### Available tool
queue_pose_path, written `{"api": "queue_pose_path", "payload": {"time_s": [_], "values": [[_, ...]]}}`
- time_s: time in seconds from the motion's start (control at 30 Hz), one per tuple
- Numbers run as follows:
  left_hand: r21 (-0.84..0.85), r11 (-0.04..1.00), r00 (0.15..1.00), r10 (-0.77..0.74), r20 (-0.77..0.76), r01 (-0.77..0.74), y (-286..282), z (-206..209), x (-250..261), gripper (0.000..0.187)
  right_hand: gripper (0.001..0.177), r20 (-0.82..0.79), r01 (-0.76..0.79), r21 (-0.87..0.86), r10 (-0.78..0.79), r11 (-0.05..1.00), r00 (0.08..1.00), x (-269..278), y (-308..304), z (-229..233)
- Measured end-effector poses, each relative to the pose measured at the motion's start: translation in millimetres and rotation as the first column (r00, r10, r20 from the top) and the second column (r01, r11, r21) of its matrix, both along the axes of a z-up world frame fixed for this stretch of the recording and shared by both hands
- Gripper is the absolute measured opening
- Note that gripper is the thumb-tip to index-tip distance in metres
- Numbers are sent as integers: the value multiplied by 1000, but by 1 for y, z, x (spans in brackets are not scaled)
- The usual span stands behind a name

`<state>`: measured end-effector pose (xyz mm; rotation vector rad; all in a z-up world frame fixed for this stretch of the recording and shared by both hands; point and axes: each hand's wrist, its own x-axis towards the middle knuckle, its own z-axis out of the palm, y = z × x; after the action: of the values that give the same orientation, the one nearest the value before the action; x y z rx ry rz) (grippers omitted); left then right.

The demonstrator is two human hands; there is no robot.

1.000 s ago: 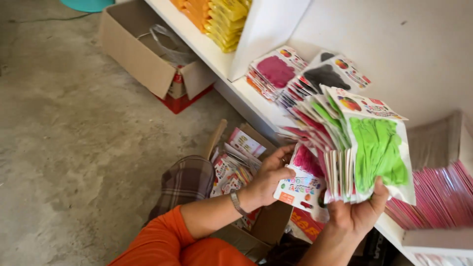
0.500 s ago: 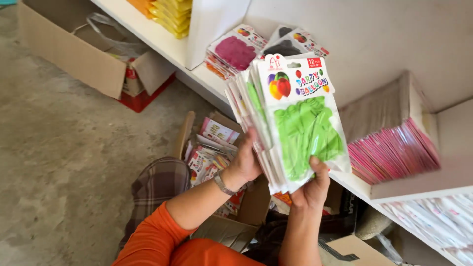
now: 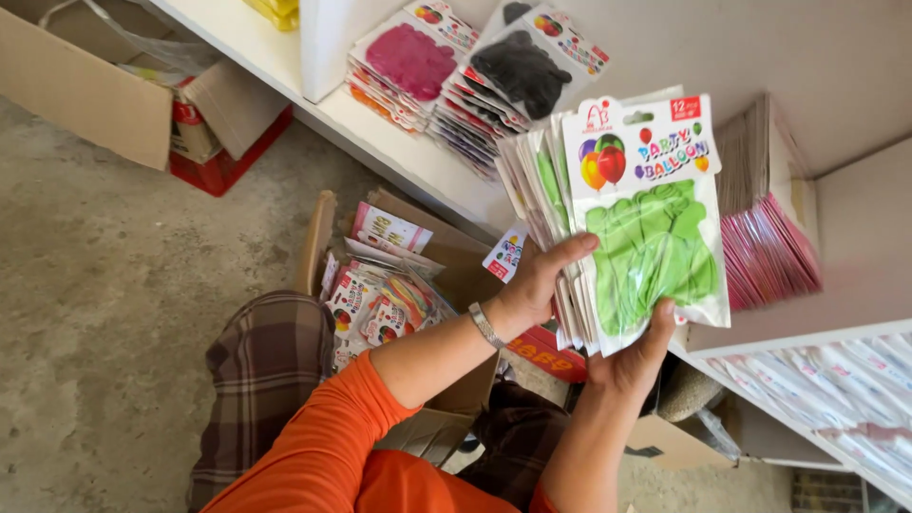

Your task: The person sits on the floor and sorts packages of balloons from a cardboard box onto a white shelf. They pick up packages of various colors, including green, black, pink, and orange, and arrange them in neat stacks on the shelf.

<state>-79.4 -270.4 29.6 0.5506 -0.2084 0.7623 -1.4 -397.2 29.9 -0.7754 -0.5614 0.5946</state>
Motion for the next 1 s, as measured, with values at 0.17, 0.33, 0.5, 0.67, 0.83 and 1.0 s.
{"api": "queue_pose_path", "payload": {"time_s": [0.17, 0.33, 0.5, 0.67, 0.83, 1.0], "values": [[211, 968, 975, 168, -146, -135, 21, -2, 18, 69, 79, -173, -20, 174, 50, 985, 984, 13, -5, -3], [172, 984, 995, 59, -83, -44, 36, -6, 45, 60, 77, -278, -53, 331, 151, 942, 949, 12, 8, 11], [296, 955, 991, 62, -120, -24, 43, 11, 54, 59, 63, -284, -51, 306, 142, 951, 948, 39, 9, -7], [724, 683, 968, 110, -224, 90, 54, 39, 58, 63, 59, -285, -11, 437, 150, 900, 947, 26, -7, 19], [884, 465, 804, 546, -237, -55, 78, -24, 11, 71, 58, -261, 166, 456, -47, 874, 964, 41, -31, 8], [905, -107, 343, 938, -45, 411, 46, -95, -24, 89, 60, -222, 237, 450, -149, 861, 964, 30, -38, 14]]}}
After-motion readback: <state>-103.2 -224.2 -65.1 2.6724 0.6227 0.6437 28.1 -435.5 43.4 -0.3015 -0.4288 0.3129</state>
